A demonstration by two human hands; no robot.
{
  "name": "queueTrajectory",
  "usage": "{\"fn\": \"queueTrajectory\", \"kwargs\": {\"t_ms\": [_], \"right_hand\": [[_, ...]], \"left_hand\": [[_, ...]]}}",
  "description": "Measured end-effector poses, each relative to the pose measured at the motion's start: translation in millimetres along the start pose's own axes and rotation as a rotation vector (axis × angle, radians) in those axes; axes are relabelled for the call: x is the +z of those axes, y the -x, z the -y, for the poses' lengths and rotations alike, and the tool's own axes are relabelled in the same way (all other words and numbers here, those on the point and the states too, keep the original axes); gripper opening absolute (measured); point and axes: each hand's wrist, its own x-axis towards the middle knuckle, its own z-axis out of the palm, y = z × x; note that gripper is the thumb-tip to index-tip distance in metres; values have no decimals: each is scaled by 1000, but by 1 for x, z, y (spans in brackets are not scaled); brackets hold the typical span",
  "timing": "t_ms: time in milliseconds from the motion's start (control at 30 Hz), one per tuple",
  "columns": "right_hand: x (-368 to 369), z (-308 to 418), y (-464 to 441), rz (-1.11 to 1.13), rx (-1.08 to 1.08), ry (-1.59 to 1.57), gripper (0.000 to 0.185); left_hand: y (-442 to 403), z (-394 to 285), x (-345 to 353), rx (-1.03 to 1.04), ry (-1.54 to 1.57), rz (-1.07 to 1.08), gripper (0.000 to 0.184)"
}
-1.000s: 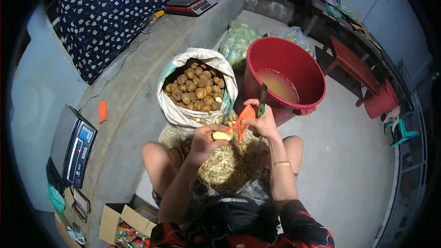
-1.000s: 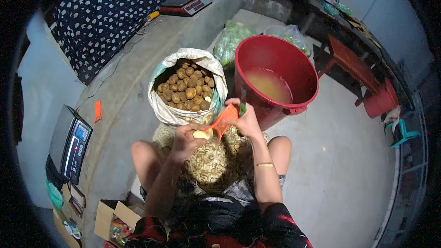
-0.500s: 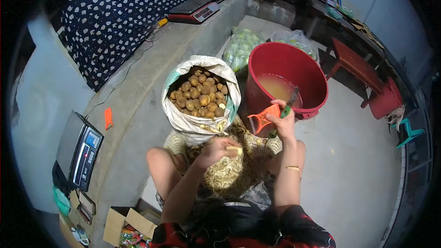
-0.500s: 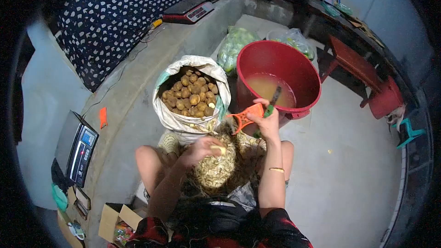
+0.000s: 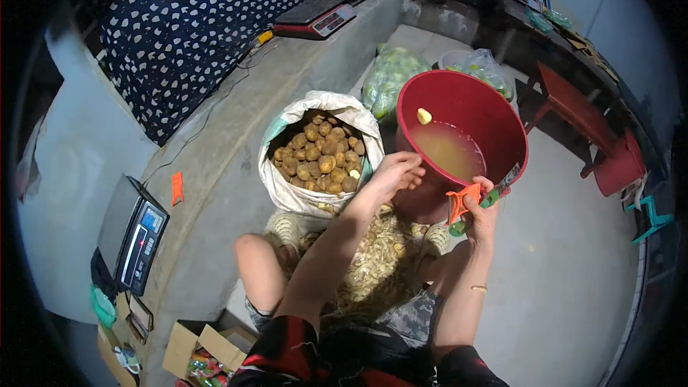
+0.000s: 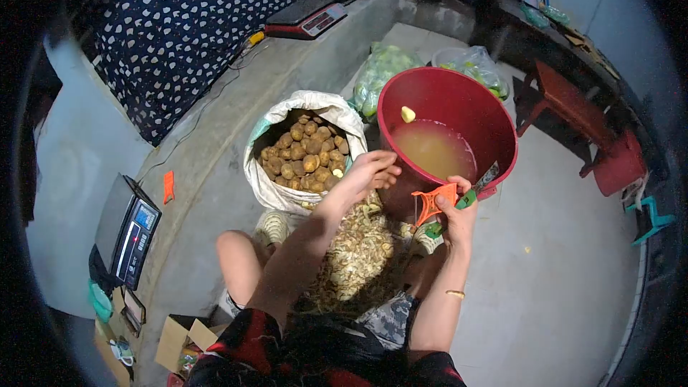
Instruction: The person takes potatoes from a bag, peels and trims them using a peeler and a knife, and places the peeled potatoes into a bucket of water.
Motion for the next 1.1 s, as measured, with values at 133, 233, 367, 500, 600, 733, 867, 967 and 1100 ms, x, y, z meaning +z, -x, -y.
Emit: {"fn": "queueTrajectory", "kwargs": {"t_ms": [133, 233, 367, 500, 600, 733, 867, 967, 1100], "right_hand": [[3, 3, 2, 70, -29, 112, 52], [4, 4, 1, 121, 27, 232, 51], [17, 7, -1, 180, 118, 372, 49], [34, -1, -7, 234, 110, 480, 44], [41, -10, -14, 259, 203, 481, 42], [43, -24, -27, 250, 198, 539, 42], [46, -27, -29, 222, 255, 559, 43], [47, -21, -27, 226, 214, 589, 43], [40, -19, -26, 223, 211, 598, 43]], "left_hand": [[1, 32, -86, 0, -372, -317, 31], [-1, 44, -175, 281, -627, -623, 20], [11, 2, -250, 480, -1131, -1157, 18], [18, -20, -330, 174, -1289, -998, 31], [25, -11, -387, -92, -1430, -934, 39], [44, -30, -376, -422, -1675, -666, 48], [38, -34, -366, -469, -1662, -741, 55], [40, -33, -370, -422, -1600, -757, 57], [59, -38, -377, -320, -1405, -531, 53]]}}
